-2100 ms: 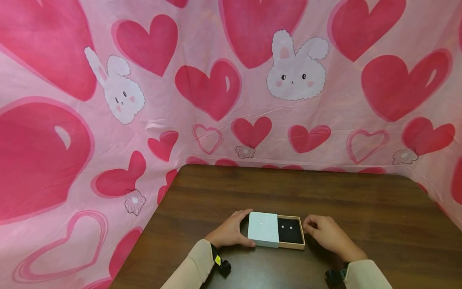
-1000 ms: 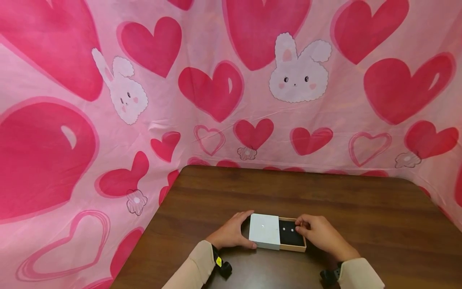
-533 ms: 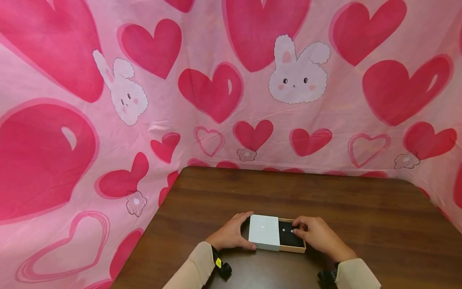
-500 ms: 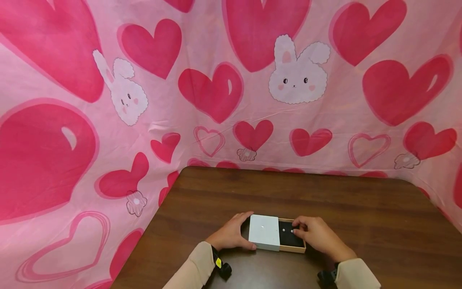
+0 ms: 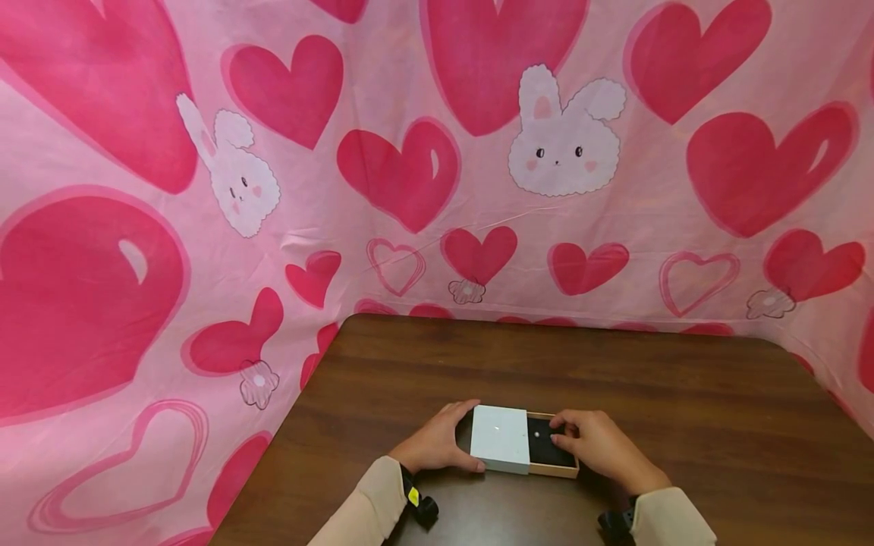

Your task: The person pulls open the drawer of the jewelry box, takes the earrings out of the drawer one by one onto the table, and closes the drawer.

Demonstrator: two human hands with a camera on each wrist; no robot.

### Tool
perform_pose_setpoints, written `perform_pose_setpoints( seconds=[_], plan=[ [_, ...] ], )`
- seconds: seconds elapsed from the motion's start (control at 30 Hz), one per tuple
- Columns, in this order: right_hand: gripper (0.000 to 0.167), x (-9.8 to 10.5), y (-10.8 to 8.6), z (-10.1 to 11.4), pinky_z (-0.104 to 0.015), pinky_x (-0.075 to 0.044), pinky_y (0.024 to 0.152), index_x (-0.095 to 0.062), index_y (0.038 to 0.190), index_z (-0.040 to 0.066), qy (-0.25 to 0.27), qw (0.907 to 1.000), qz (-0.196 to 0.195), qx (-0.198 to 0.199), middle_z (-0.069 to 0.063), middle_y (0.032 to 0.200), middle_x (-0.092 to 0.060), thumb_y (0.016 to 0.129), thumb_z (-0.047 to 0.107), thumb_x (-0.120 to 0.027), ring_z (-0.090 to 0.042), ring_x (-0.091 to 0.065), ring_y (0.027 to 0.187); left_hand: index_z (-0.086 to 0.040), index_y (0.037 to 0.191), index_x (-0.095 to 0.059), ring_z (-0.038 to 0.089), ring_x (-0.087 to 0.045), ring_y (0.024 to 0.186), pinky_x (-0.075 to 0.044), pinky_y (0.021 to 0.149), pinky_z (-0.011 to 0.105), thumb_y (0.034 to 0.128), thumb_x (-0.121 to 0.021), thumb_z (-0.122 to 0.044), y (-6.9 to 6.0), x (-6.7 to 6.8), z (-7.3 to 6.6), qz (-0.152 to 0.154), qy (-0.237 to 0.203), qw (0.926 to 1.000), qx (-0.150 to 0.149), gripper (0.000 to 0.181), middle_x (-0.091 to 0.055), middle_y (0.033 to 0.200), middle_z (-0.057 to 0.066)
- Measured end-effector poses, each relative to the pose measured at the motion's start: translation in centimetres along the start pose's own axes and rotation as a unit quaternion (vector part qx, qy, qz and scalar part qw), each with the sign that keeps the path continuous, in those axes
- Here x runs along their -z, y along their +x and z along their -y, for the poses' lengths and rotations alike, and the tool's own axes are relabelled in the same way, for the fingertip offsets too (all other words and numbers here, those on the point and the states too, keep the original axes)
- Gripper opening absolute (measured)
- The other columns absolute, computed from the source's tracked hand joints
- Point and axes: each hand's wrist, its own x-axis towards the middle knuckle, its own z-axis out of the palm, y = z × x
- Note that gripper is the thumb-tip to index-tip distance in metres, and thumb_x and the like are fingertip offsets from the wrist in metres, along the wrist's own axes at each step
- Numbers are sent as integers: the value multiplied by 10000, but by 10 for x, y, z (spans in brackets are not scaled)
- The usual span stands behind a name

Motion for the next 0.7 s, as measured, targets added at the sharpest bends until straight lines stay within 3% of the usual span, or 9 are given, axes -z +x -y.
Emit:
perform_pose_setpoints(
  seconds=[0.5,0.7],
  plan=[
    [102,-5,3,0,-255,-376,481,-706,963,139,-135,9998,15,-113,80,641,-482,865,148,-735,-67,-436,533,-272,1520,-316,138,-374,1300,-356,1036,490,648,-828,-592,0,1,-1,51,9,10000,11,1060,-386,1469,-51],
    [89,-7,3,-1,-245,-376,489,-702,944,133,-264,9996,-30,62,98,628,-472,861,131,-734,-43,-426,527,-264,1525,-309,137,-366,1309,-357,1035,495,659,-816,-599,1,1,0,68,23,10000,-11,1057,-378,1478,-59]
  ],
)
